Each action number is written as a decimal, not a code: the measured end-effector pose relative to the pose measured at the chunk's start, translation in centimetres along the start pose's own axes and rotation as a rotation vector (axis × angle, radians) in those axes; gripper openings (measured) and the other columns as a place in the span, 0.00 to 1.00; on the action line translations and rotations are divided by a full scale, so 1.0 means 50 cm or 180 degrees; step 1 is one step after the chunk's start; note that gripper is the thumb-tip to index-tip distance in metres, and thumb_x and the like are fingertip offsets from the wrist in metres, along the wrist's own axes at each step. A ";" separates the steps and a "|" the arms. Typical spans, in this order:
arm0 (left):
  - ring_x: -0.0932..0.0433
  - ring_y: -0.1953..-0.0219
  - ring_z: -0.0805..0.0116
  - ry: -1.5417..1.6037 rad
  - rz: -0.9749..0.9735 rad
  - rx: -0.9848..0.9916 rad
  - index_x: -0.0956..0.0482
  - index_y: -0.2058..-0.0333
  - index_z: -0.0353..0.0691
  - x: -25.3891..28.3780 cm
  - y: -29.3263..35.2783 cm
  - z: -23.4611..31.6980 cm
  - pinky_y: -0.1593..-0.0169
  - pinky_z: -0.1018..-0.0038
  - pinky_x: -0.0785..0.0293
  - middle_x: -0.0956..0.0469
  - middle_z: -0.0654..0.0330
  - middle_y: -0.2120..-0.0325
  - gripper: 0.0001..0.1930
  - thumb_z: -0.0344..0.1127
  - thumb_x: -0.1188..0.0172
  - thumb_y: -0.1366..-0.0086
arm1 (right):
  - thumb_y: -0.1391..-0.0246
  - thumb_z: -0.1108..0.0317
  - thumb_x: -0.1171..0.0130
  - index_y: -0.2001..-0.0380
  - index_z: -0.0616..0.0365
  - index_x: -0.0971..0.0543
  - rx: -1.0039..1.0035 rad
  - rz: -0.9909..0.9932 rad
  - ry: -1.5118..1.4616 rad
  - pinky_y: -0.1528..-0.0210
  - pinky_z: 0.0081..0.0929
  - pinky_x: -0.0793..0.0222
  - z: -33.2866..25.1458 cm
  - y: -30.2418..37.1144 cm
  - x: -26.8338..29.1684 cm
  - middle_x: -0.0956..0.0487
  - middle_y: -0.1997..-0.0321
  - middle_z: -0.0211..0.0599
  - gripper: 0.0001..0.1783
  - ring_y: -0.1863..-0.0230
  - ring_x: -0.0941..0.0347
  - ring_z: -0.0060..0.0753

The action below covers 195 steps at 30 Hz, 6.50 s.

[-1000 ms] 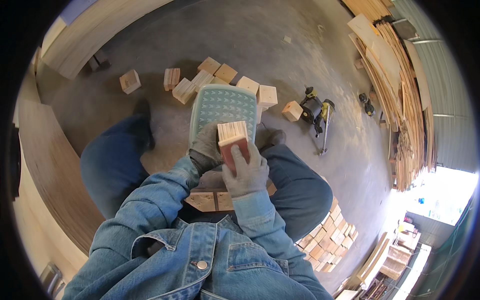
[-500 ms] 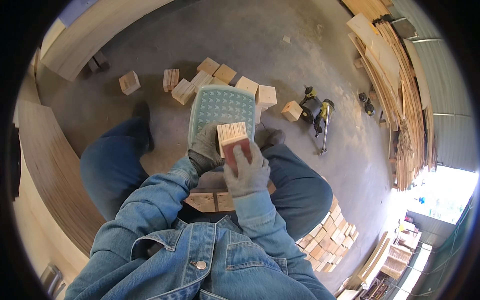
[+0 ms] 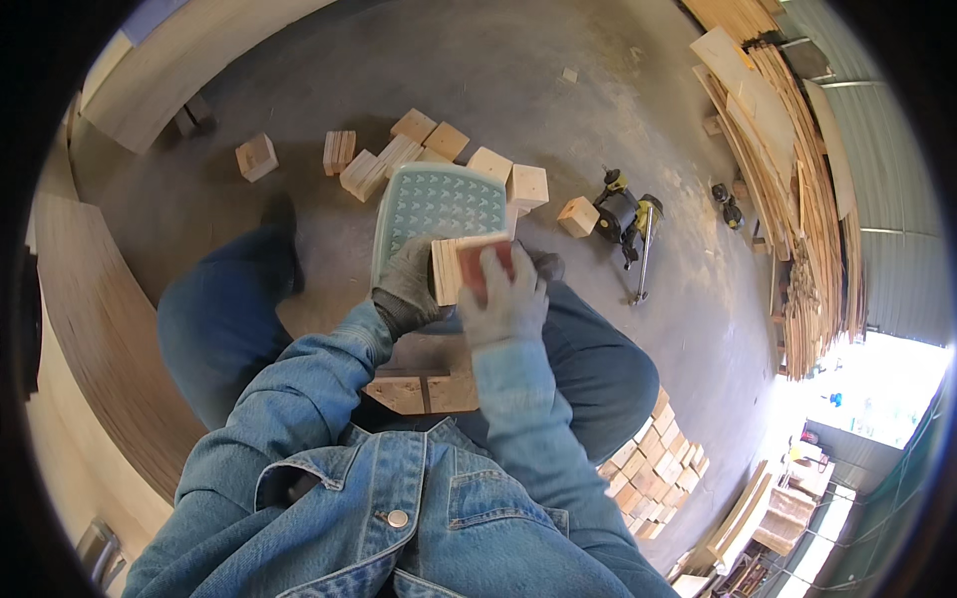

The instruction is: The person sits on the floor and sands small wooden blocks one by one using a red sanding block. They hold each block in their left hand and rub the surfaces with the sanding block in their right hand, then place the finished blocks into a growing stack on the floor.

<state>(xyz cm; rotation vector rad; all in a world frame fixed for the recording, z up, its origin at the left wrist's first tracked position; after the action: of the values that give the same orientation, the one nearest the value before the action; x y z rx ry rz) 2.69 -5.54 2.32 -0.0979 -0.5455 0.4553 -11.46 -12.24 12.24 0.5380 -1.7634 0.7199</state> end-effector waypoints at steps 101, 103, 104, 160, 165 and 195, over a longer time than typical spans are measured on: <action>0.19 0.45 0.63 0.1151 0.0228 0.0873 0.31 0.35 0.34 0.078 0.013 0.013 0.37 0.67 0.22 0.20 0.52 0.46 0.41 0.27 0.20 0.47 | 0.46 0.54 0.23 0.35 0.61 0.24 -0.1135 -0.1151 -0.2193 0.34 0.33 0.26 0.161 -0.048 -0.074 0.19 0.38 0.48 0.40 0.39 0.20 0.43; 0.18 0.46 0.64 0.1161 0.0194 0.0892 0.32 0.35 0.35 0.084 0.013 0.019 0.37 0.68 0.21 0.20 0.53 0.47 0.42 0.28 0.20 0.47 | 0.47 0.54 0.23 0.35 0.60 0.24 -0.1195 -0.1160 -0.2339 0.34 0.34 0.26 0.161 -0.038 -0.078 0.19 0.37 0.48 0.40 0.39 0.20 0.43; 0.18 0.47 0.64 0.1166 0.0178 0.0901 0.32 0.34 0.35 0.086 0.014 0.021 0.38 0.68 0.21 0.20 0.53 0.48 0.42 0.28 0.20 0.46 | 0.47 0.54 0.23 0.35 0.60 0.24 -0.1242 -0.1215 -0.2268 0.34 0.34 0.26 0.165 -0.031 -0.077 0.19 0.37 0.48 0.40 0.38 0.21 0.43; 0.37 0.36 0.42 -0.0762 -0.0062 0.0317 0.37 0.35 0.45 0.042 -0.053 -0.012 0.27 0.55 0.38 0.34 0.50 0.40 0.47 0.43 0.26 0.53 | 0.56 0.53 0.21 0.40 0.47 0.18 -0.0284 0.0400 -0.0193 0.38 0.58 0.29 0.077 0.039 0.000 0.29 0.34 0.62 0.37 0.41 0.27 0.68; 0.37 0.33 0.40 -0.0276 -0.0118 0.0711 0.38 0.34 0.50 0.028 -0.049 -0.046 0.28 0.53 0.34 0.34 0.50 0.39 0.49 0.42 0.24 0.56 | 0.55 0.53 0.22 0.40 0.45 0.18 -0.0188 0.0669 -0.0297 0.38 0.58 0.29 0.069 -0.001 -0.016 0.29 0.34 0.61 0.36 0.38 0.30 0.68; 0.35 0.36 0.46 -0.0336 -0.0176 0.0563 0.36 0.36 0.45 0.029 -0.054 -0.036 0.28 0.59 0.35 0.33 0.50 0.42 0.50 0.43 0.21 0.58 | 0.53 0.53 0.23 0.38 0.49 0.19 -0.0304 0.0119 -0.0139 0.32 0.56 0.32 0.059 -0.014 -0.012 0.29 0.33 0.62 0.37 0.35 0.30 0.67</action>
<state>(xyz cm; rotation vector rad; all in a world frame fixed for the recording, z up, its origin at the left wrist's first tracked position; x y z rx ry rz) 5.80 -7.27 2.07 0.1109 -0.6077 0.4546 -12.81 -14.81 11.19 0.4602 -1.8428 0.6503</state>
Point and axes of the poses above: each hand's wrist, its own y-axis away from the middle knuckle, its own x-axis out of the back of the hand, z = x × y, the point moved 6 cm from there along -y, towards the middle knuckle
